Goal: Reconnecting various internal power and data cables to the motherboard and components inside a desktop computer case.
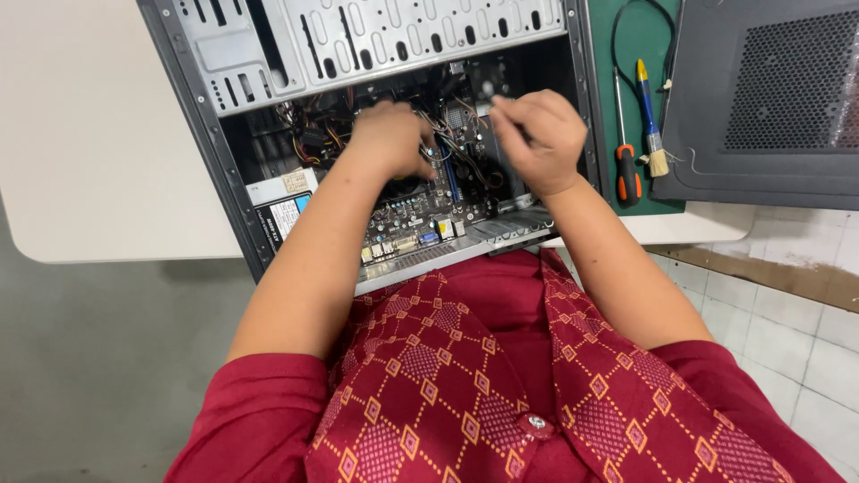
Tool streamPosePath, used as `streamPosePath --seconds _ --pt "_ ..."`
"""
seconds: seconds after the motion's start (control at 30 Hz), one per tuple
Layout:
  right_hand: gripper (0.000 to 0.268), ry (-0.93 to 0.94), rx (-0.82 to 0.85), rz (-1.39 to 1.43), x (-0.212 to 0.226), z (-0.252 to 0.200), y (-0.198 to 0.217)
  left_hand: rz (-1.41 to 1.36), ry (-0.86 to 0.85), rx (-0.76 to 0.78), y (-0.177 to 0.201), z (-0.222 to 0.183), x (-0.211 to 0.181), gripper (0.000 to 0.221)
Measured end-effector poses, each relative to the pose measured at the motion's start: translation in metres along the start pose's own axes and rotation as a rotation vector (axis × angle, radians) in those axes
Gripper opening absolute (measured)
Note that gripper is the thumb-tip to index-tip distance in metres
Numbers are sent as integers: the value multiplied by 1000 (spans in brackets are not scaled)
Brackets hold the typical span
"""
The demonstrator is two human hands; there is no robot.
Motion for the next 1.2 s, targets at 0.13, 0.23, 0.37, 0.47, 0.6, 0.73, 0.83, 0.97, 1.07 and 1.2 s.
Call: streamPosePath --seconds 0.13,0.23,0.37,0.47,0.6,0.73,0.83,0.97,1.07,1.2 --pt "10 -56 -62 -72 -6 0 26 121 87 346 -21 -2 -7 57" --pt "13 -279 -125 71 -26 -11 26 69 40 228 -16 5 -10 21" --pt "12 -437 -11 238 -34 -19 3 -116 -26 136 -4 2 -17 11" --pt "27 -581 93 298 -46 -31 -14 -409 -70 170 27 -20 -27 23" --pt "40 -640 168 234 -53 -40 -19 -663 -106 181 52 -37 -29 9" --pt "32 -572 205 140 -54 -35 -14 -707 -112 191 58 -38 -28 11" --pt "23 -574 189 90 -60 -38 -12 -778 -114 191 58 -36 -26 19" --pt "33 -726 263 83 -73 -55 -19 -773 -81 153 65 -38 -23 16" --pt "44 -924 427 161 -81 -72 -37 -805 -95 142 62 -33 -22 14" --pt "30 -1110 819 85 -75 -95 -52 -853 -75 117 62 -32 -19 16"
Point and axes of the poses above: each hand's wrist, its own z-axis towards the middle knuckle, its own y-axis out of the back of the hand, x = y × z, the point moved 9 cm from there along z, towards the middle knuckle, and after that the axes turned 9 degrees about y, right-handed, at the moved point
